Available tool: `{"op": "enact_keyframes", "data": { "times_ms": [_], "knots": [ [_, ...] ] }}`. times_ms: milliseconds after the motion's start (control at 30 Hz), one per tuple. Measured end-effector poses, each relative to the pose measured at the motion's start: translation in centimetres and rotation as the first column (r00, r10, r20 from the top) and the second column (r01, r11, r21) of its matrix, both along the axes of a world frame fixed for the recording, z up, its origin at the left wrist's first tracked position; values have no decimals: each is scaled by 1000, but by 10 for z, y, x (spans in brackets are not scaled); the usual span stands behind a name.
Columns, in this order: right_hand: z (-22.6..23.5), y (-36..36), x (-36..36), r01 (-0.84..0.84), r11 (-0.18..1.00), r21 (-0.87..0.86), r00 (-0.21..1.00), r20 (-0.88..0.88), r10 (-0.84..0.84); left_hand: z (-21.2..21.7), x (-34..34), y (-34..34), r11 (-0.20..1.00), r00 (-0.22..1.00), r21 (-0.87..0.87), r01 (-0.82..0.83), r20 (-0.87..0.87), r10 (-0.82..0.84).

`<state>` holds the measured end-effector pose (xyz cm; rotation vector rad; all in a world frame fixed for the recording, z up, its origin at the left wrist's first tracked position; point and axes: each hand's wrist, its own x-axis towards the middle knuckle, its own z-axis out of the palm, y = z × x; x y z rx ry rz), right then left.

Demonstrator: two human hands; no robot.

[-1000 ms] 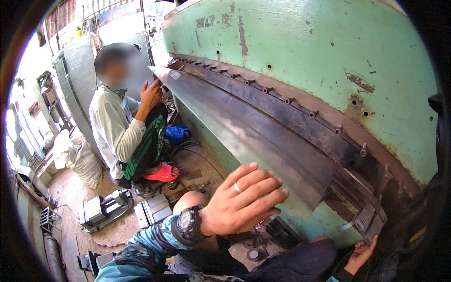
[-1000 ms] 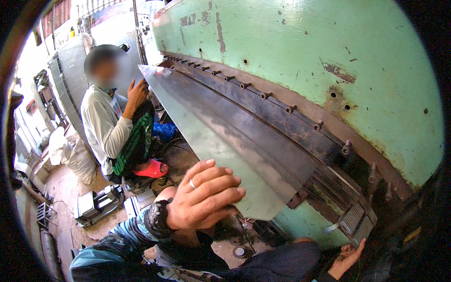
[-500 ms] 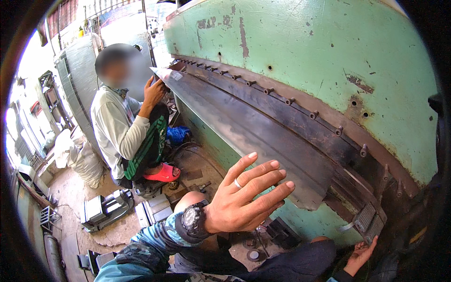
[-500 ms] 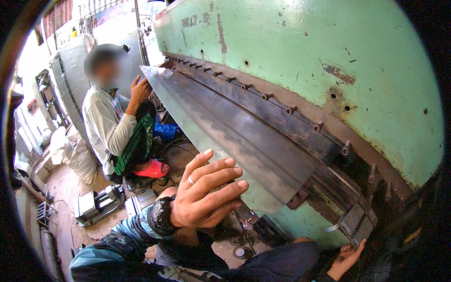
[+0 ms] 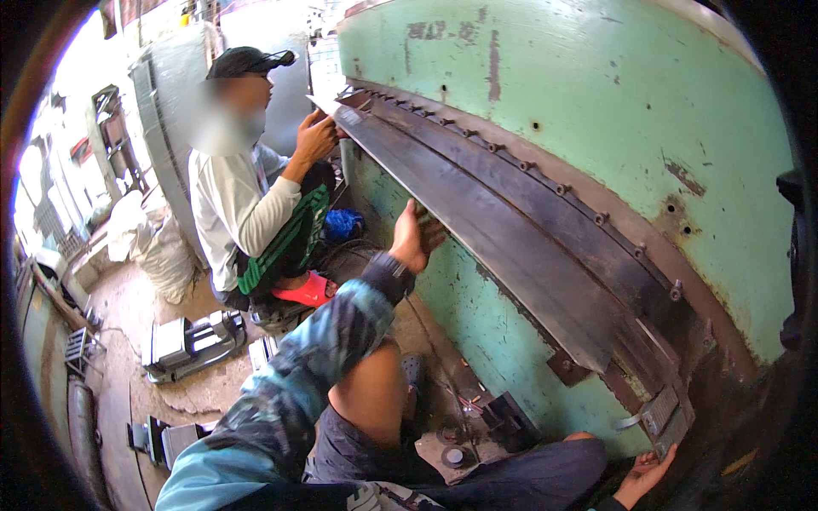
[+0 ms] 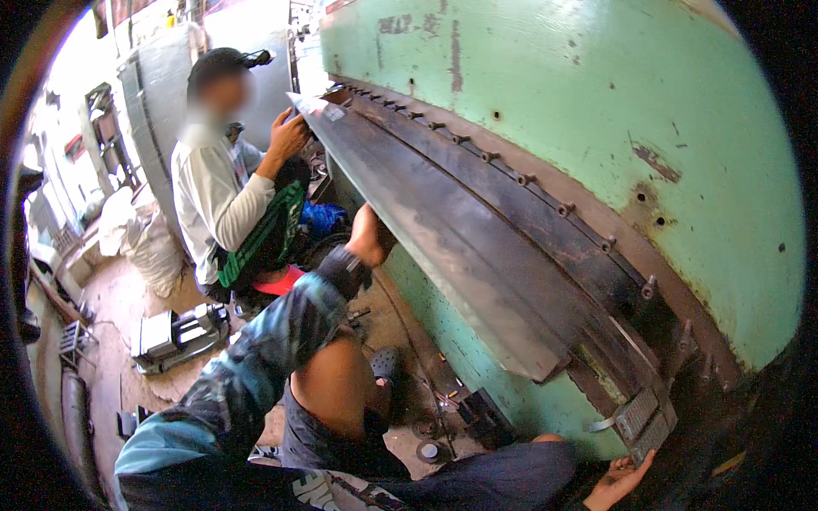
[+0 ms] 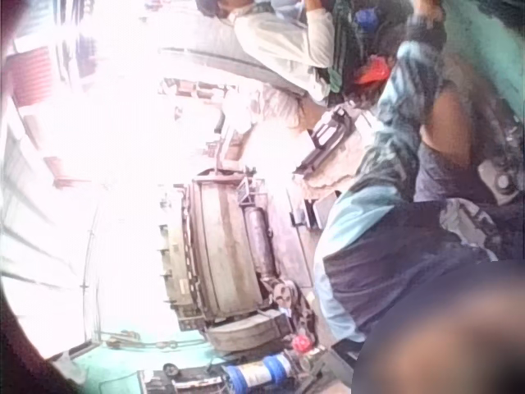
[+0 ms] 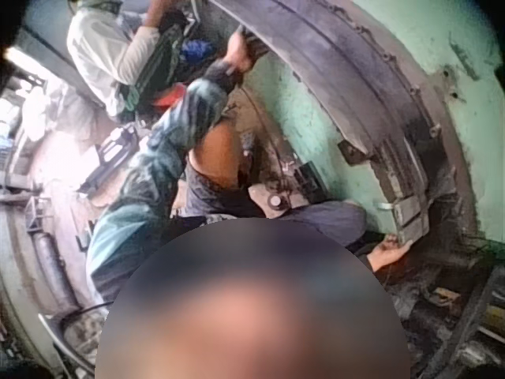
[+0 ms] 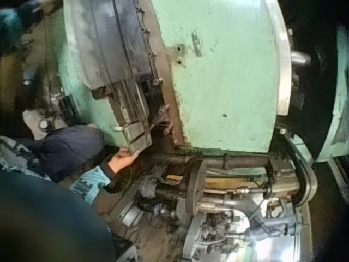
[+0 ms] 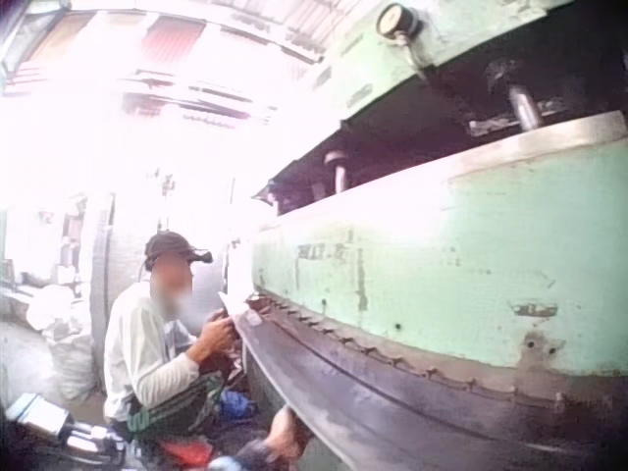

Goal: The person positions a large metal sheet into a press brake machine and operates the lever to bend it. They then remove the sheet, inspect the bend, and repeat the process with another sheet.

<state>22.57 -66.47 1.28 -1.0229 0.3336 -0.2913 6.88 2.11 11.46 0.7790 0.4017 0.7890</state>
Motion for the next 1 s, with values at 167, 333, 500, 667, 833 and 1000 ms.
{"op": "enact_keyframes", "data": {
  "times_ms": [167, 333, 500, 667, 833, 1000],
  "knots": [
    [-1, -5, 1, -12, 1000, -17, 999, 33, 13, 19, 49, 42, 998, 937, -57, -39, 344, 56],
    [12, 2, -11, -45, 999, -13, 999, 1, 45, 45, 65, 10, 989, 915, 15, -146, 381, 129],
    [24, 16, -27, -124, 989, 75, 986, 123, 114, 42, 49, -4, 980, 917, 80, -180, 375, 138],
    [21, 12, -18, -117, 986, 118, 993, 1, 117, 37, 25, -4, 975, 942, 154, -158, 320, 102],
    [16, 14, -14, -133, 983, 130, 991, 18, 132, 42, 9, 0, 959, 962, 241, -150, 259, 85],
    [29, 20, -21, -137, 987, 87, 990, 40, 134, 44, 7, -1, 945, 975, 300, -134, 211, 71]
  ]
}}
